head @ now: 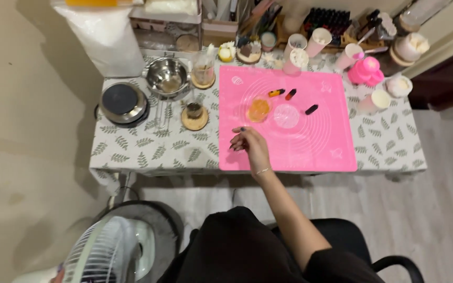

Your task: Preparing a wax star decoration for a candle, including melting wax and applying details.

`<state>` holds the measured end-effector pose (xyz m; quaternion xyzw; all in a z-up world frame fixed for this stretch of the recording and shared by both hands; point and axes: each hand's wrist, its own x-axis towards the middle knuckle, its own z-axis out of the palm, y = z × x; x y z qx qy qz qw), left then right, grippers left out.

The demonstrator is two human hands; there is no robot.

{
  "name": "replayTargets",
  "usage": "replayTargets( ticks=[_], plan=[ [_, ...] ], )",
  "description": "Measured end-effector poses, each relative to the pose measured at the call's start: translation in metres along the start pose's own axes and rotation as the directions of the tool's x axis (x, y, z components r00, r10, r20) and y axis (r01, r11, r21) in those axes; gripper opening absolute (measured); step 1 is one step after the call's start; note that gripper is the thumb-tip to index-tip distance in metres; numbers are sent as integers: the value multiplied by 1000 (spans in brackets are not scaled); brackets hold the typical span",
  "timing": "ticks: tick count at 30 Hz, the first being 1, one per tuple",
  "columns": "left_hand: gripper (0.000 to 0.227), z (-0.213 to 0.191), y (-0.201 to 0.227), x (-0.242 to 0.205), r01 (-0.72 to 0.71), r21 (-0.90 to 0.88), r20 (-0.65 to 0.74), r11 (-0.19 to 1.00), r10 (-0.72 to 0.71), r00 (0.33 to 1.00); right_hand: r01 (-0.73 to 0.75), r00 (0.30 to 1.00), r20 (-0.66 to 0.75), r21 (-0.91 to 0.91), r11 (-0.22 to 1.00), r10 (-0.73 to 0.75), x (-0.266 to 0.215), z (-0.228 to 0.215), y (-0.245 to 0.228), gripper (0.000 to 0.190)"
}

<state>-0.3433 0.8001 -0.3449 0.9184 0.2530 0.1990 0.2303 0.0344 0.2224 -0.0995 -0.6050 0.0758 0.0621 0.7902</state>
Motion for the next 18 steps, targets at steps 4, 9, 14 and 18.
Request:
replayTargets(
  ticks=[4,9,14,18],
  plan=[
    [59,-23,27,-17,4,68,0,998,-4,1000,-80,997,4,-8,997,80,-47,45,34,30],
    [54,-48,134,4,121,146,-105,982,-106,989,-88,994,49,-135,987,96,-68,40,48,29],
    [49,-43,163,13,211,123,-206,970,-183,961,-82,991,-114,-116,990,69,-61,12,19,29],
    [51,-22,129,11,200,-27,-175,979,-202,964,-81,981,-182,-84,993,65,-54,-10,12,30]
  ],
)
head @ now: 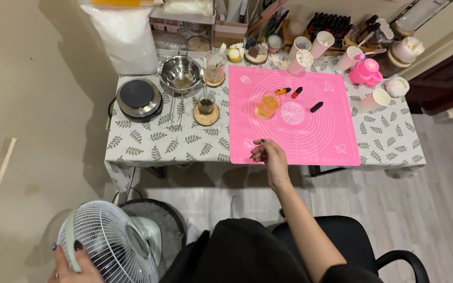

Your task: Preparing a wax star decoration for a candle, including melting wax and applying details.

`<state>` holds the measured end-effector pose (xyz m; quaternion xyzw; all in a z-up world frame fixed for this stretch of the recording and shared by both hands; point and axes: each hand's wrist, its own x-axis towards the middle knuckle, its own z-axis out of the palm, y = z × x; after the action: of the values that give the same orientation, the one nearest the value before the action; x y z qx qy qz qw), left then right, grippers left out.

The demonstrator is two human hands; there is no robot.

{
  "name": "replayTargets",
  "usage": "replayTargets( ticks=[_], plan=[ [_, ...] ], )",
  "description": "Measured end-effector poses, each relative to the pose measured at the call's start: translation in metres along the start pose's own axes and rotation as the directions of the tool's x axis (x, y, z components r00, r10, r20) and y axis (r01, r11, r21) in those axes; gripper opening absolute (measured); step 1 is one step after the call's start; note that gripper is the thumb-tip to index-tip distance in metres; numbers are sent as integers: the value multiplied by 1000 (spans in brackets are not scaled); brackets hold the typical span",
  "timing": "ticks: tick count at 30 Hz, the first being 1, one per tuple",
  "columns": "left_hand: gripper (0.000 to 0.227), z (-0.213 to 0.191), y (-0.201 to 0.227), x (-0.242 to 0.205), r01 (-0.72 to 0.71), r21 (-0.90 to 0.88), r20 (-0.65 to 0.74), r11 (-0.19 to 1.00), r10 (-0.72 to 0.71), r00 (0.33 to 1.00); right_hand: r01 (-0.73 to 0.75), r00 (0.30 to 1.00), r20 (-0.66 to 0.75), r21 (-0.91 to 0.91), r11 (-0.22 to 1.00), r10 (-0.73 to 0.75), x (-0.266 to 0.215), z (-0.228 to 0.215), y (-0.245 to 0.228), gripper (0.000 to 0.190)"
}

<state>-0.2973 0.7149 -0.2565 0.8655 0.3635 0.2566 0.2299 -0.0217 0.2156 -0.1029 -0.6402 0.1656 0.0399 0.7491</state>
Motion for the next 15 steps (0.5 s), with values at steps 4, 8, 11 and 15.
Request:
replayTargets(
  ticks=[4,8,11,15],
  plan=[
    [51,-3,19,15,30,-191,61,981,-18,998,14,1000,0,-2,1000,-14,5,-5,3,29],
    [49,29,-16,5,-28,-278,-53,960,13,998,-10,1000,-5,6,1000,10,7,-8,7,29],
    [53,46,-37,3,-86,-430,-90,899,52,995,-17,1000,-8,-4,1000,17,10,-10,7,29],
    [60,46,-51,-1,-69,-581,-43,811,54,998,-42,999,-10,-23,999,41,10,-13,8,29]
  ],
)
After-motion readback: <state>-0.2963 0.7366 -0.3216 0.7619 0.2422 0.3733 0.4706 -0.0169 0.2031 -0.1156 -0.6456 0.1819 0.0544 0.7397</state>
